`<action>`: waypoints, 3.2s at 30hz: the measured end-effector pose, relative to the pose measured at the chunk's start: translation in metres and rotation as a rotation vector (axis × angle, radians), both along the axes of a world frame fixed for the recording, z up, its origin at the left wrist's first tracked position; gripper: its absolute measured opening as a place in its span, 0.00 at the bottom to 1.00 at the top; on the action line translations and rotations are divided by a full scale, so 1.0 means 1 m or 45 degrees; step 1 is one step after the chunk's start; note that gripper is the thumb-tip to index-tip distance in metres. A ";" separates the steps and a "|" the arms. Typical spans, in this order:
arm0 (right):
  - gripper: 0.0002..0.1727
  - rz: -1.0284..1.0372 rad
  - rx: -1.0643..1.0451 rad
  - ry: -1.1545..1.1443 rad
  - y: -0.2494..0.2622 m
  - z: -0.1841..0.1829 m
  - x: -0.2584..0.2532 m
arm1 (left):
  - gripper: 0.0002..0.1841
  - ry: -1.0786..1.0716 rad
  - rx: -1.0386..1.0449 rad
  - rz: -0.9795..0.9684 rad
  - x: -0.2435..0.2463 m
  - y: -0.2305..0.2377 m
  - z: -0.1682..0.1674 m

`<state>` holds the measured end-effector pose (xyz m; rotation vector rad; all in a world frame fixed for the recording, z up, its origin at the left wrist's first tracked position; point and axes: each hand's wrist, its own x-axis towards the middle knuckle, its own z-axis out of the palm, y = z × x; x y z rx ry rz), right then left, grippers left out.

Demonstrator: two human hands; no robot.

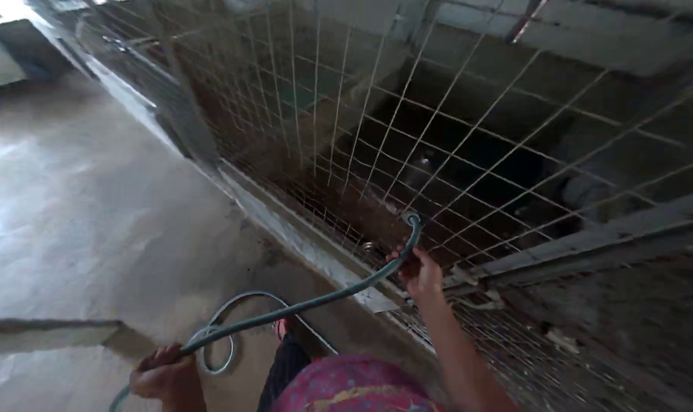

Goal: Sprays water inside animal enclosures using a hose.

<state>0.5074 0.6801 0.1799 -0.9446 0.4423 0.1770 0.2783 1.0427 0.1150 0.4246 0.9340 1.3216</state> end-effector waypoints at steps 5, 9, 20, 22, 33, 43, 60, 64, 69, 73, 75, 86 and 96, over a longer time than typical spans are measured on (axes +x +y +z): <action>0.16 -0.239 -0.212 0.004 0.018 0.009 0.031 | 0.26 0.079 -0.190 -0.363 0.074 0.029 0.008; 0.16 -0.358 -0.346 0.093 0.017 0.022 0.048 | 0.26 0.174 -0.301 -0.599 0.119 0.043 0.001; 0.17 -0.507 -0.368 0.198 0.029 0.023 0.052 | 0.28 0.123 -0.676 -0.890 0.162 0.066 -0.040; 0.16 -0.540 -0.350 0.218 0.029 0.020 0.053 | 0.28 0.096 -0.769 -0.878 0.161 0.065 -0.052; 0.17 -0.602 -0.293 0.250 0.031 0.015 0.056 | 0.26 0.141 -1.029 -0.900 0.146 0.053 -0.084; 0.18 -0.589 -0.248 0.235 0.031 0.015 0.054 | 0.27 0.113 -1.043 -0.848 0.141 0.053 -0.081; 0.17 -0.609 -0.217 0.251 0.030 0.018 0.056 | 0.27 0.090 -1.010 -0.866 0.135 0.047 -0.079; 0.17 -0.504 -0.325 0.328 0.026 0.022 0.058 | 0.26 0.100 -1.002 -0.865 0.133 0.043 -0.076; 0.16 -0.311 -0.577 0.506 0.025 0.035 0.063 | 0.26 0.131 -1.016 -0.866 0.130 0.030 -0.070; 0.16 -0.233 -0.664 0.547 0.021 0.037 0.064 | 0.26 0.127 -1.024 -0.852 0.129 0.023 -0.063; 0.16 -0.211 -0.693 0.554 0.020 0.038 0.064 | 0.26 0.133 -1.015 -0.869 0.126 0.020 -0.062; 0.16 -0.142 -0.810 0.534 0.020 0.036 0.062 | 0.24 0.091 -1.020 -0.808 0.114 0.009 -0.055; 0.18 -0.066 -0.717 0.478 0.006 0.027 0.058 | 0.23 0.098 -0.988 -0.753 0.102 -0.007 -0.047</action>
